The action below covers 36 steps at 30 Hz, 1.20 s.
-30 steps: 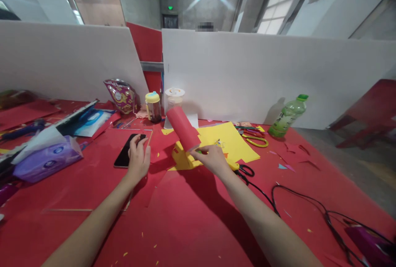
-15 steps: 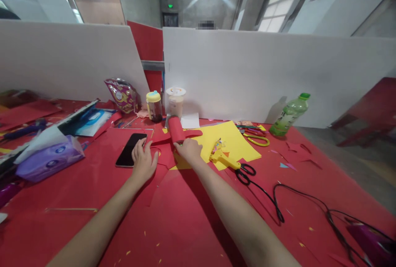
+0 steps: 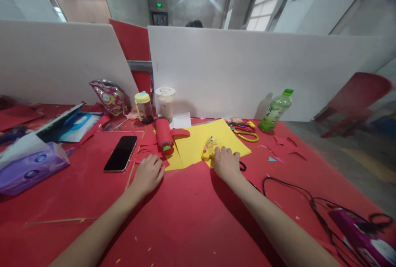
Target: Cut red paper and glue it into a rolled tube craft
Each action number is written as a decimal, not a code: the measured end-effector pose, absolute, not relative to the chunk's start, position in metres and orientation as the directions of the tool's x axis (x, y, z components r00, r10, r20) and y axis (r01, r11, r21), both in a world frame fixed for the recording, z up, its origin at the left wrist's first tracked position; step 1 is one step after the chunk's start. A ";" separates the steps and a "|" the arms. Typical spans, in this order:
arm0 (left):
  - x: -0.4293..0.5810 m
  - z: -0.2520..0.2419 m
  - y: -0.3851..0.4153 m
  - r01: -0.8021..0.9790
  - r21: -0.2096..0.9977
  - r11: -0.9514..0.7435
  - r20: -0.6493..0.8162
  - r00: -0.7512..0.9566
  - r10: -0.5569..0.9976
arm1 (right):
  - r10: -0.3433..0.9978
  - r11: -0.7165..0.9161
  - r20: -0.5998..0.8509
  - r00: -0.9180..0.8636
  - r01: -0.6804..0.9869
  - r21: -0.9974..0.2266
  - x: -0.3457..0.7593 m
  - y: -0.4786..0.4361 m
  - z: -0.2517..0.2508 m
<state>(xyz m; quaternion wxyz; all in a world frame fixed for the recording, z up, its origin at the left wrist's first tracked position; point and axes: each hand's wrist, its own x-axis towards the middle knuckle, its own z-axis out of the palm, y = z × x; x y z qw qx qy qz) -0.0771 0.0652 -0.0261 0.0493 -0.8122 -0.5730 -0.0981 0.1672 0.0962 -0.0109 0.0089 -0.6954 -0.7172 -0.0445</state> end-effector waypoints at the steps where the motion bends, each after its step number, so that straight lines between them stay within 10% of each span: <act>1: -0.071 -0.024 0.061 0.933 0.068 -0.353 0.174 0.338 0.925 | 0.997 0.036 0.062 -0.040 0.997 0.070 0.175 0.095 -0.013; 11: -0.050 -0.025 0.039 0.870 0.436 -0.231 -0.125 0.313 0.942 | 0.994 0.060 0.082 -0.071 0.990 0.130 0.207 0.104 -0.017; 22: -0.053 -0.034 0.037 0.879 0.429 -0.207 -0.076 0.264 0.962 | 0.977 -0.092 0.206 0.063 0.987 0.135 0.240 0.111 -0.029; 36: -0.059 -0.026 0.037 0.927 0.352 -0.131 0.007 0.137 0.991 | 0.970 0.108 0.201 -0.135 0.984 0.140 0.218 0.076 -0.040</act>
